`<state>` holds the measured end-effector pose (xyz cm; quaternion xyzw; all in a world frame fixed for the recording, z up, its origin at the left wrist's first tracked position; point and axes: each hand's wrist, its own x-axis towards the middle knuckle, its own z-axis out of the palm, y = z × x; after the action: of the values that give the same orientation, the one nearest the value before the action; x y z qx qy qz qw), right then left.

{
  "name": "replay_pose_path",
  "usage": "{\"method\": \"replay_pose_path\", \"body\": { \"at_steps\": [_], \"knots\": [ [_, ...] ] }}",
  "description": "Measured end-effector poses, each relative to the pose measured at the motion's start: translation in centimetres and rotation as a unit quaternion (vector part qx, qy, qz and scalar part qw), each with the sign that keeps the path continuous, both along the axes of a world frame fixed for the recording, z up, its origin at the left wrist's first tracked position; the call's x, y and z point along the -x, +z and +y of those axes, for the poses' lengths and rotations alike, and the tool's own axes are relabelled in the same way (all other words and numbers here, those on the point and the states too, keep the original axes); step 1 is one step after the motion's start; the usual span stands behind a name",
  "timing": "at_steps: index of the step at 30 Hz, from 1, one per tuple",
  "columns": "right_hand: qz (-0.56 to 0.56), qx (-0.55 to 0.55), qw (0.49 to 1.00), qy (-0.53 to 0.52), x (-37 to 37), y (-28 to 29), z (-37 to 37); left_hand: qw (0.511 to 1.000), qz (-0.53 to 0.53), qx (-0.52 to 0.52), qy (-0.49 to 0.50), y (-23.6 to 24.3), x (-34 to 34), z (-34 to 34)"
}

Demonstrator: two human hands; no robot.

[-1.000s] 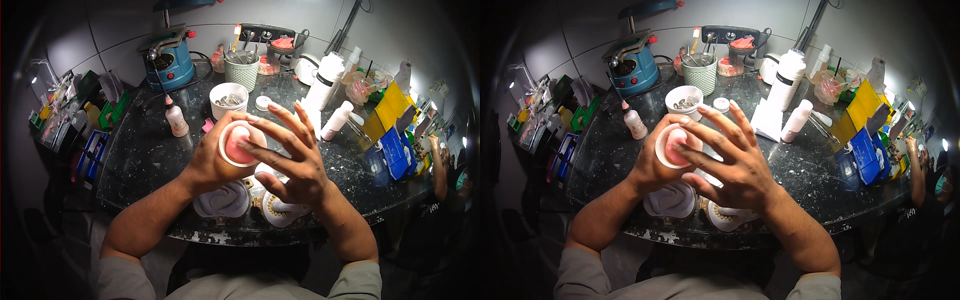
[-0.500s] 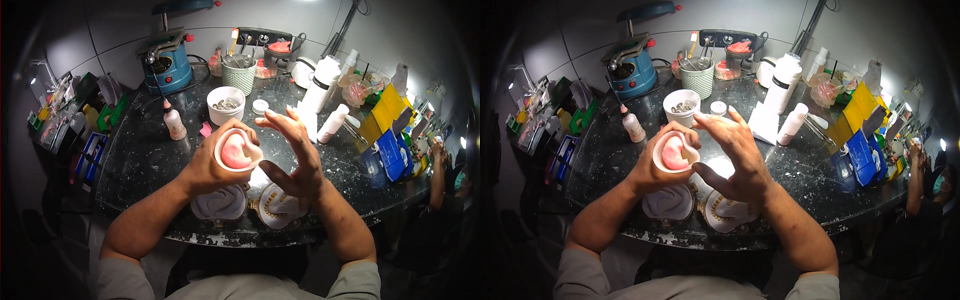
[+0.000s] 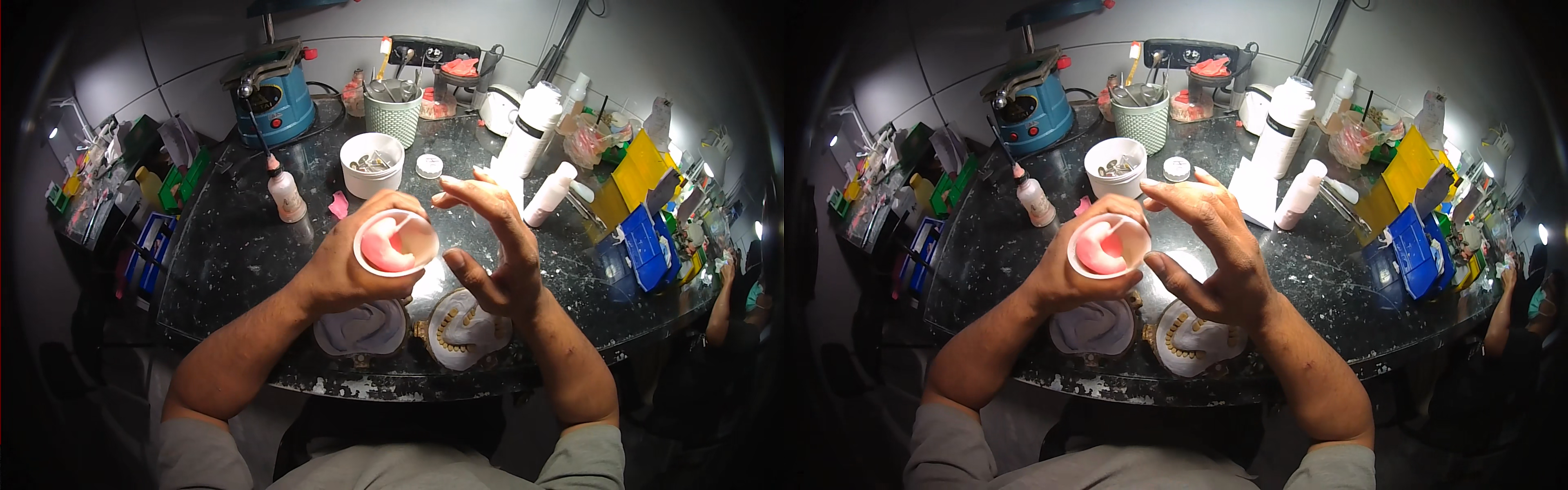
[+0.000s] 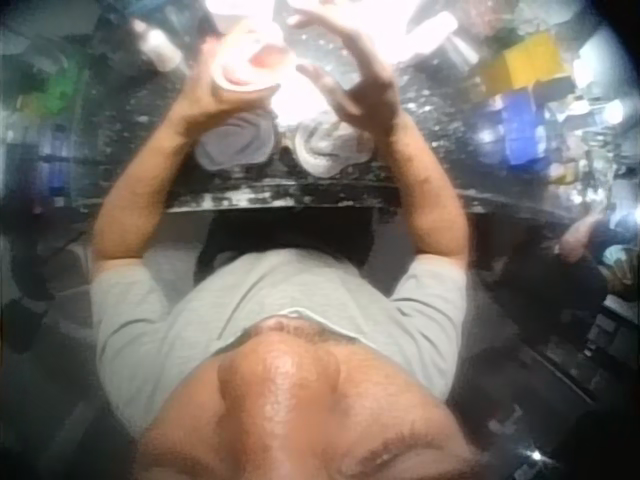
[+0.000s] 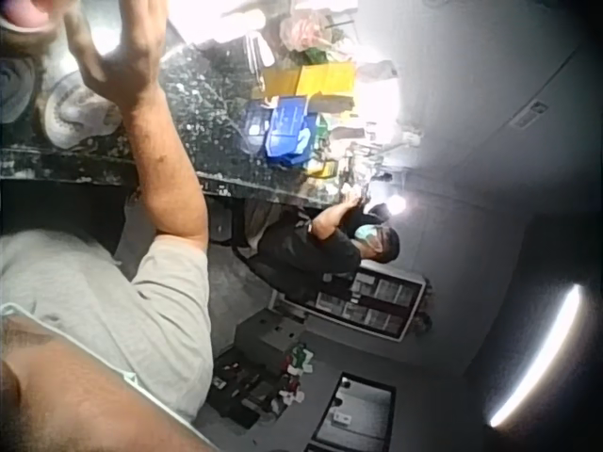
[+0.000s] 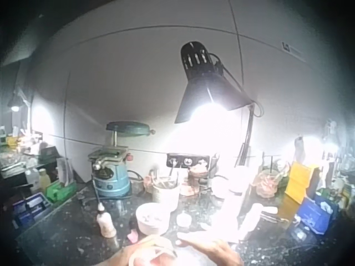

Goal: The person kneads and presses a pink substance inside a flexible rubber cup using their fingers while seated at a workbench containing dental casts.

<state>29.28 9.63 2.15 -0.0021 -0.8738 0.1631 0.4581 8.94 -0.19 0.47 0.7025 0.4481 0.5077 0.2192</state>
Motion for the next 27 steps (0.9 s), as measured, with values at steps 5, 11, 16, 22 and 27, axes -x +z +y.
{"method": "replay_pose_path", "body": {
  "at_steps": [5, 11, 16, 22, 27],
  "knots": [
    [0.006, -0.004, 1.0, -0.011, -0.2, 0.1, 0.1, 0.993, -0.081, 0.05, -0.064, 0.0, -0.5, -0.2],
    [0.053, 0.153, 0.985, 0.057, 0.5, -0.6, 0.2, 0.979, -0.197, 0.01, -0.059, -0.5, -0.2, 0.3],
    [0.045, 0.048, 0.998, -0.006, -0.3, 0.1, 0.4, 0.976, -0.201, -0.033, -0.07, -0.7, -0.3, 0.5],
    [0.084, -0.002, 0.992, -0.093, 0.1, -0.2, 0.4, 0.988, -0.142, -0.039, -0.052, -1.5, -0.1, 0.7],
    [0.087, -0.008, 0.993, -0.081, 0.4, 0.0, 0.3, 0.999, 0.009, -0.048, 0.002, -0.6, -0.3, -0.2]
  ]
}}
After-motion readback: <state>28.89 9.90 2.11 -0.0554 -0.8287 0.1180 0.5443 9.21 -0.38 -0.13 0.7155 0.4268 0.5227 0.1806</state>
